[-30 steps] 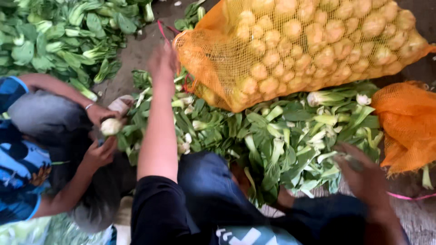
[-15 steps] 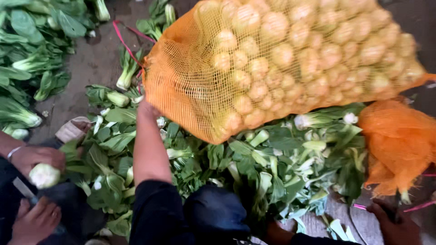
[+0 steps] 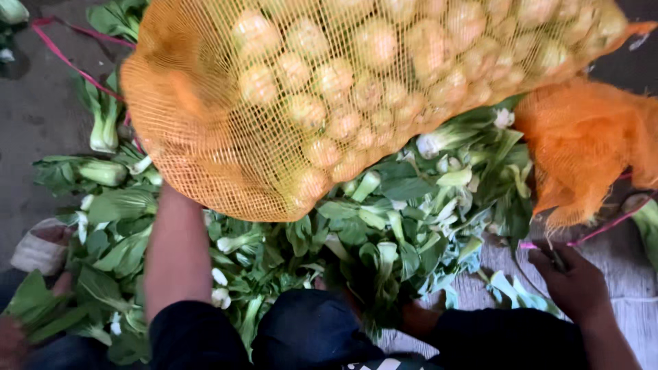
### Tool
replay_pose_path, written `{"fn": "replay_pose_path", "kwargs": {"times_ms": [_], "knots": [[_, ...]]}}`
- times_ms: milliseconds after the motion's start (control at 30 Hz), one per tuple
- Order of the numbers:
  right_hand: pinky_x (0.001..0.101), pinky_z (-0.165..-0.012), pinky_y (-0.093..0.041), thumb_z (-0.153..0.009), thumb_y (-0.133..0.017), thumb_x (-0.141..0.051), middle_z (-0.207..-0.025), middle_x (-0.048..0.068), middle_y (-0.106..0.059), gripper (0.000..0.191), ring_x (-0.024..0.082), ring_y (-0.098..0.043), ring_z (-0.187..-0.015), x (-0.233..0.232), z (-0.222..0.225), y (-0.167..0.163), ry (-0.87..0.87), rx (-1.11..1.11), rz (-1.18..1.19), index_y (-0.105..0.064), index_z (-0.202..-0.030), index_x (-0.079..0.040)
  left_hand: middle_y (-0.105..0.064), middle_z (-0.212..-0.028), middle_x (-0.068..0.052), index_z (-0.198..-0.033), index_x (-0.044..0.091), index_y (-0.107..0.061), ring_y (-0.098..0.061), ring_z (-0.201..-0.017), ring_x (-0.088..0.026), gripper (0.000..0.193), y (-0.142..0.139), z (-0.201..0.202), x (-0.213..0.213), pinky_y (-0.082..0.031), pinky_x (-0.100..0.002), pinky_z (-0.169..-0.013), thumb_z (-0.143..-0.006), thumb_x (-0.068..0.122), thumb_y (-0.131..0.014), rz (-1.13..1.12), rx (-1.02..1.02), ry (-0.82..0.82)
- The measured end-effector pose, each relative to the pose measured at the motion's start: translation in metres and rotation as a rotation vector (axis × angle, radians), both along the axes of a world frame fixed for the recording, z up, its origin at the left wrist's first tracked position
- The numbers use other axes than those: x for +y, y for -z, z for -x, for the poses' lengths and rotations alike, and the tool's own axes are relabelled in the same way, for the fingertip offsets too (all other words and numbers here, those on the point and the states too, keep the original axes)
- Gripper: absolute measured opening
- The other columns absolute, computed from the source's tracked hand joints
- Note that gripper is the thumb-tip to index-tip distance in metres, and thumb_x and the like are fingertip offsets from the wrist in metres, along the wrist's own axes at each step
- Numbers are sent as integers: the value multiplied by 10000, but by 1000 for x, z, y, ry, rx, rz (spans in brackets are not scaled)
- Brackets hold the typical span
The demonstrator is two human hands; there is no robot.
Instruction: The person sits on the floor trimming bok choy, using a small knife to cut the root ends off each head and tearing off damaged leaves. Trimmed heads are tossed into orange mesh sacks beside them while another worker trims vegetables nearby.
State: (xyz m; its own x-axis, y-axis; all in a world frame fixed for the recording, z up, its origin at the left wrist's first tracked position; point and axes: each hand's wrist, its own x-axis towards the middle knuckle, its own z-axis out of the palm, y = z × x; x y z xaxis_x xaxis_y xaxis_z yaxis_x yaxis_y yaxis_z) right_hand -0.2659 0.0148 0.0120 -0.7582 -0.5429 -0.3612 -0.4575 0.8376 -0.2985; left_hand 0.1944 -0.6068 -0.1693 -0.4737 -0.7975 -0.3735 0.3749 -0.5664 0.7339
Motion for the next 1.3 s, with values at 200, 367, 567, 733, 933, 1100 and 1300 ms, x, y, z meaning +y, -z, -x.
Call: {"fn": "replay_pose_path", "kwargs": {"times_ms": [200,367,567,733,933,1100,1300], "knots": [[389,-920,-541,-899,-751,-410,-1136,173,-756,527,277,-728,-1056,11,-19,-9,9,-12,-33,-702,-1327,-107,-690,-1259,-124,-1334,54,-626,-657,-1133,-290,434,26,1,23,-563,-470,-962,-994,324,-607,-16,-38,4],[389,-922,-539,-923,-757,-393,-1133,178,-753,494,289,-722,-1068,8,-30,-23,-7,13,-83,-714,-1332,-119,-692,-1252,-127,-1329,50,-629,-659,-1127,-289,433,27,-4,30,-561,-469,-959,-990,320,-615,-12,-52,7],[386,-928,-542,-909,-751,-370,-1141,158,-755,466,286,-730,-1063,7,-29,-20,-19,-30,-57,-711,-1311,-139,-695,-1244,-130,-1322,45,-633,-661,-1119,-288,432,30,-25,37,-557,-467,-955,-986,316,-625,-4,-66,-8],[404,-953,-541,-919,-760,-345,-1177,175,-746,500,316,-712,-1096,16,-27,-20,-121,19,-162,-699,-1371,-138,-697,-1236,-133,-1317,40,-635,-663,-1113,-287,432,48,-31,55,-555,-466,-952,-982,312,-633,-26,-79,-8],[389,-950,-526,-974,-739,-357,-1192,170,-734,473,289,-713,-1102,-3,-45,-38,-86,-62,-62,-692,-1381,-119,-700,-1228,-136,-1311,35,-639,-665,-1105,-286,431,56,-26,84,-551,-464,-948,-978,308,-642,-54,-100,-10],[382,-920,-542,-974,-760,-352,-1085,173,-747,455,285,-727,-1049,-11,-51,-45,-150,-29,-80,-707,-1347,-96,-702,-1220,-139,-1305,31,-642,-667,-1099,-285,430,57,-27,88,-549,-462,-945,-974,305,-651,-55,-113,-10],[357,-897,-548,-1016,-761,-306,-1055,163,-750,393,230,-718,-1007,-3,-55,-41,-78,-60,-67,-705,-1342,-92,-705,-1212,-142,-1299,25,-645,-669,-1091,-284,430,69,-36,110,-545,-461,-941,-969,300,-660,-78,-128,-34]]}}
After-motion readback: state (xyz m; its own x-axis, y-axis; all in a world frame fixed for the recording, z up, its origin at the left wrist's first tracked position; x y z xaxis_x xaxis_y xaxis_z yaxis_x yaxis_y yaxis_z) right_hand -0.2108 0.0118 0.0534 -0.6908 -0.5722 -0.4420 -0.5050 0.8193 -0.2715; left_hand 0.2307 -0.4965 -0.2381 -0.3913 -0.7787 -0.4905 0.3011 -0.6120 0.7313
